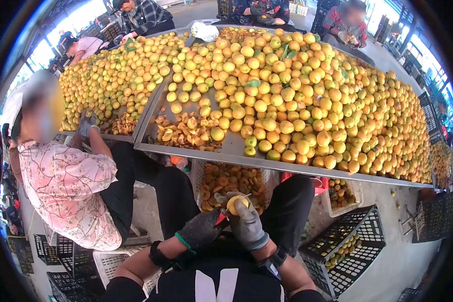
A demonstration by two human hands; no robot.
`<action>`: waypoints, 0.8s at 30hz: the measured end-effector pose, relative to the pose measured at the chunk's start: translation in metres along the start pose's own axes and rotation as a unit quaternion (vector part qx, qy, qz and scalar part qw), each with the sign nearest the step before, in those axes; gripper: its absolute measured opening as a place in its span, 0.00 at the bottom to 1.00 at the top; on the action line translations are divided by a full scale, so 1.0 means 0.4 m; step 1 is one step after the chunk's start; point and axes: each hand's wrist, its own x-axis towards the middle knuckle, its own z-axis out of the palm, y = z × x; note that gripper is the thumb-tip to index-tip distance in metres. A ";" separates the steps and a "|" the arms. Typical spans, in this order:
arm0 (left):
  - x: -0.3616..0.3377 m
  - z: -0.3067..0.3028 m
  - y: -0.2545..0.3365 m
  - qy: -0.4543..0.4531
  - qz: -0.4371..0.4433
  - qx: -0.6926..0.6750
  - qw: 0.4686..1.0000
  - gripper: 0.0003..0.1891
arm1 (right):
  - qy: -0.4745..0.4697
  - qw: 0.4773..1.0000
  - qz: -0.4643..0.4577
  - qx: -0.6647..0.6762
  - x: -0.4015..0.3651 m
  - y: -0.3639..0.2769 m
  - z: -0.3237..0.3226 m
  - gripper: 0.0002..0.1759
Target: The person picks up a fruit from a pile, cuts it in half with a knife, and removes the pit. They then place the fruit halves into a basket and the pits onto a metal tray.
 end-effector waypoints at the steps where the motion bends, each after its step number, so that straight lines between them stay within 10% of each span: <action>1: 0.002 -0.019 0.011 -0.012 -0.040 0.053 0.998 0.15 | -0.001 1.000 0.003 -0.001 0.002 -0.003 0.002 0.20; 6: 0.006 -0.039 0.018 0.018 -0.062 0.166 0.984 0.18 | 0.042 0.926 -0.074 -0.367 0.009 -0.018 0.013 0.25; 10: 0.001 -0.015 0.038 0.053 -0.061 0.176 0.981 0.19 | -0.010 0.936 -0.062 -0.345 0.004 -0.035 0.013 0.26; 13: -0.009 0.002 0.020 0.074 -0.036 0.181 0.980 0.20 | -0.035 0.999 0.003 -0.039 0.005 -0.004 0.007 0.26; 18: -0.010 -0.034 0.035 0.038 -0.031 0.218 0.975 0.20 | 0.018 0.979 -0.023 -0.203 0.001 -0.005 -0.019 0.24; 24: -0.015 -0.026 0.033 0.113 0.029 0.234 0.965 0.15 | 0.022 0.998 0.053 -0.031 -0.004 -0.021 0.008 0.24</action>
